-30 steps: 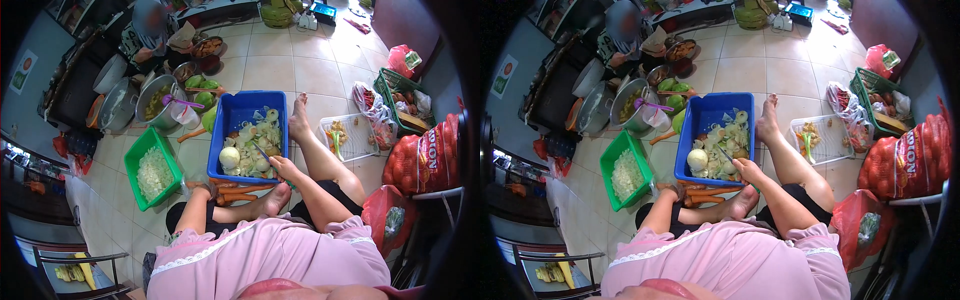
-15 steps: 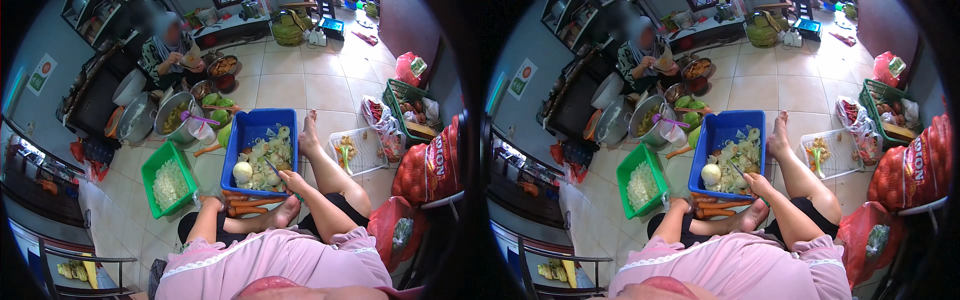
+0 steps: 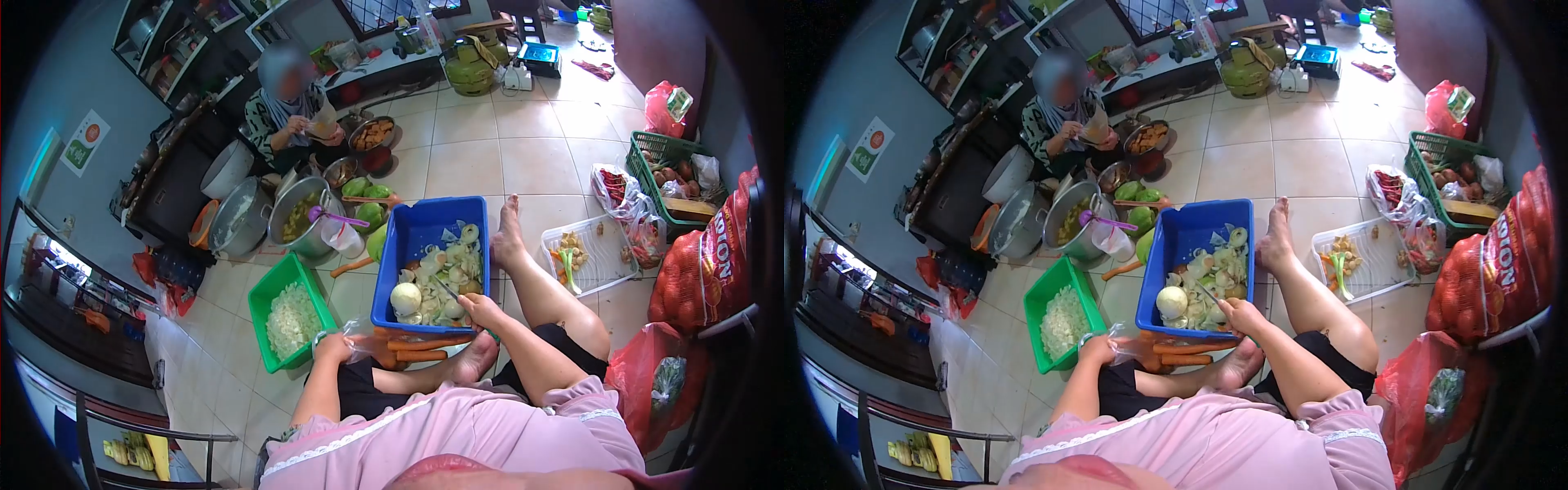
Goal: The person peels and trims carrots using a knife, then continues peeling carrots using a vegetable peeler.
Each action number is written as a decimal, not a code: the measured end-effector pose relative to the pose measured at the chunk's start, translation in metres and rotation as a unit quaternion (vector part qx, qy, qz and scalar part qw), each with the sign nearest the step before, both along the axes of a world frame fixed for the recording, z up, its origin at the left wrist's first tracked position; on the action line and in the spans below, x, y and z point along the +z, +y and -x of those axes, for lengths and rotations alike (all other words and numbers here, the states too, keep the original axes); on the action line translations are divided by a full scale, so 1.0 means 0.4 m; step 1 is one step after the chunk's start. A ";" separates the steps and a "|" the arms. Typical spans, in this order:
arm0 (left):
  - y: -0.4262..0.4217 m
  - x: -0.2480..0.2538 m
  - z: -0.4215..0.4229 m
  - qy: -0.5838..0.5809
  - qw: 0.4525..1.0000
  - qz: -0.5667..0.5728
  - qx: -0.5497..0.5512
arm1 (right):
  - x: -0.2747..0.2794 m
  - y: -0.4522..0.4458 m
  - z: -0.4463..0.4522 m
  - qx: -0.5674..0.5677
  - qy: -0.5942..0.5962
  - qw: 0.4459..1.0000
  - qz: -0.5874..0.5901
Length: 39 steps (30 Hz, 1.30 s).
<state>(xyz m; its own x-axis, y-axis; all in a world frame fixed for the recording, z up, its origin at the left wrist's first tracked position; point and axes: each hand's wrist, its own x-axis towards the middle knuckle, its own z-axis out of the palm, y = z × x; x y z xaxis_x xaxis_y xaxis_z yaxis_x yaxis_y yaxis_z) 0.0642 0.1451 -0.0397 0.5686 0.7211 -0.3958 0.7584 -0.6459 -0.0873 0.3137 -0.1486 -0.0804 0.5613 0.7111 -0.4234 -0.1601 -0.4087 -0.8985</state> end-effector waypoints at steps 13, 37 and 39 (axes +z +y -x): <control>0.031 0.178 0.083 -0.358 0.926 -0.021 0.118 | 0.005 -0.012 0.010 -0.009 -0.021 1.000 -0.003; -0.293 0.012 -0.030 -0.417 0.800 0.433 -0.002 | 0.011 -0.010 0.015 0.001 -0.047 0.998 0.030; -0.306 -0.080 -0.038 -0.428 0.816 0.385 -0.056 | 0.012 -0.012 0.018 0.005 -0.041 0.999 0.030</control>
